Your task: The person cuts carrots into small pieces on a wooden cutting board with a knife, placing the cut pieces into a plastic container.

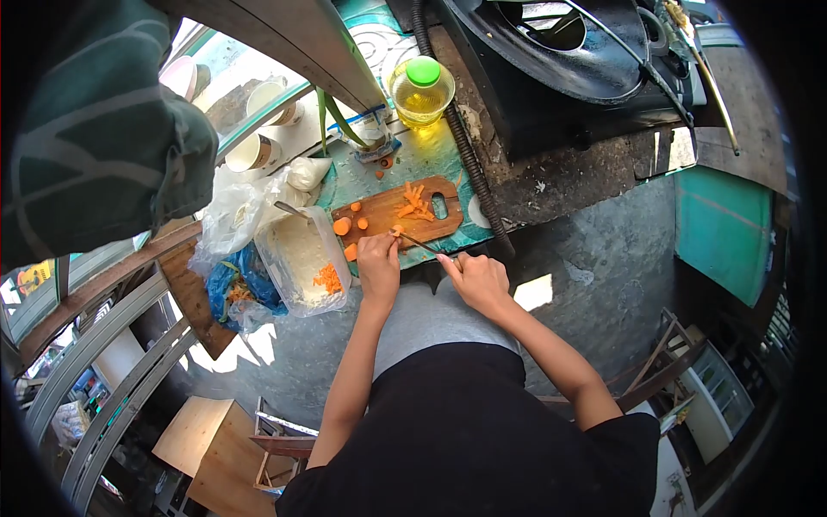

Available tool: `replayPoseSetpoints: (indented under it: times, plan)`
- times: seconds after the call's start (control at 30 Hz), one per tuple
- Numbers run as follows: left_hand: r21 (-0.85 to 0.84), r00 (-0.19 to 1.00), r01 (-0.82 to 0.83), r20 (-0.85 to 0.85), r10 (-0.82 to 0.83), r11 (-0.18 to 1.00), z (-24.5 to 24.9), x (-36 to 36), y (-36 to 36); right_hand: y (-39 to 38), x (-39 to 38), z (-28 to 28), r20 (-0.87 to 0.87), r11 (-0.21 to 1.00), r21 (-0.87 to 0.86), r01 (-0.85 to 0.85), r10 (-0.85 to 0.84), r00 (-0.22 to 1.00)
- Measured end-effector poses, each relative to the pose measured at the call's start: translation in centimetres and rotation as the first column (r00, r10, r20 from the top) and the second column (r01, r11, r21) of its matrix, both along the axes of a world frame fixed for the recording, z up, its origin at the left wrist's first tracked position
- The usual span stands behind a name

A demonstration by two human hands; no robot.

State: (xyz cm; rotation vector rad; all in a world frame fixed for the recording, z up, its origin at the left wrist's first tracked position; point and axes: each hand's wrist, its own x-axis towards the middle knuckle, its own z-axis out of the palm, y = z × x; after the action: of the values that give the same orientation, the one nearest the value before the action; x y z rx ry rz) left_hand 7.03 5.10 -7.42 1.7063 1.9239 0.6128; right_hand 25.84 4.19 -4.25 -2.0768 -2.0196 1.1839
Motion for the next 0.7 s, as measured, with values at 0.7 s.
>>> replayPoseSetpoints:
  times: [0.7]
  plan:
    - [-0.014, 0.999, 0.021, 0.029, -0.021, 1.0, -0.2, -0.4, 0.2, -0.4, 0.4, -4.3, -0.138, 0.919, -0.354, 0.174, -0.235, 0.962]
